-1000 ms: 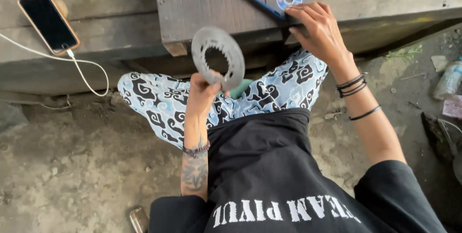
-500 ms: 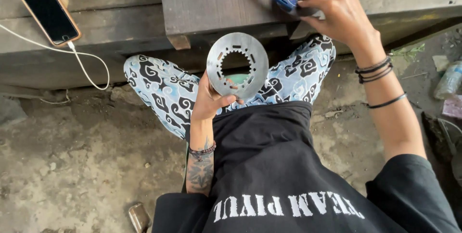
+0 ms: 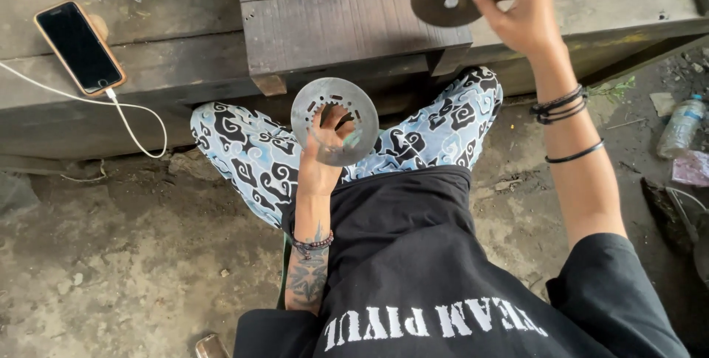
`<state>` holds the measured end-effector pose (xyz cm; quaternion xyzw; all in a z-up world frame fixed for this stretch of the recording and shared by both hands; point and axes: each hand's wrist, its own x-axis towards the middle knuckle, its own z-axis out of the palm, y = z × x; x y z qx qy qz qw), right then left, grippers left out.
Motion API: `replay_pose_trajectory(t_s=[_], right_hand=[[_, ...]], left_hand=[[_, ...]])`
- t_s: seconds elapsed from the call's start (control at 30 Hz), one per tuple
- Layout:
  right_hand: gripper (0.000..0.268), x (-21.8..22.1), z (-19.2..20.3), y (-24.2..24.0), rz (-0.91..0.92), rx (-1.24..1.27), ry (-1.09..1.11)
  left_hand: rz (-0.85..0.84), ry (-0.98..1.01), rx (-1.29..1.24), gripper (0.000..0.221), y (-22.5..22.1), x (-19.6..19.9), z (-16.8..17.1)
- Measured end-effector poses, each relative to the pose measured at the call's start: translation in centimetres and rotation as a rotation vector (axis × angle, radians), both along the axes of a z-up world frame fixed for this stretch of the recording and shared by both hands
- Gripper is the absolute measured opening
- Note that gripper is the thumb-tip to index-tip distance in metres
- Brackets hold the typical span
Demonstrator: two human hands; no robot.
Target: Manually sanding a circular metal disc using an abrasive grinding pad to clean or smooth the surface.
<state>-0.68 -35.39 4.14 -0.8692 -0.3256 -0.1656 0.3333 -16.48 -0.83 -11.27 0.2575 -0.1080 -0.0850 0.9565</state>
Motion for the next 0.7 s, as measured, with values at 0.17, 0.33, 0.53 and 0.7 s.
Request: replay_pose_trajectory(t_s=[0.17, 0.33, 0.53, 0.7], right_hand=[[0.023, 0.2, -0.8, 0.5, -0.05, -0.052, 0.131], [0.013, 0.6, -1.4, 1.6, -0.031, -0.088, 0.258], [0.014, -8.7, -3.7, 6.3, 0.016, 0.287, -0.082], [0.051, -18.4, -2.2, 13.8, 0.104, -0.023, -0.143]], left_hand=[[-0.026, 0.079, -0.089, 0.073, -1.1, -0.1, 2.1], [-0.108, 0.039, -0.388, 0.079, -2.3, -0.4, 6.0], [-0.042, 0.264, -0.643, 0.103, -3.5, -0.6, 7.5], [0.044, 0.102, -0.613, 0.084, -4.7, -1.6, 8.0]])
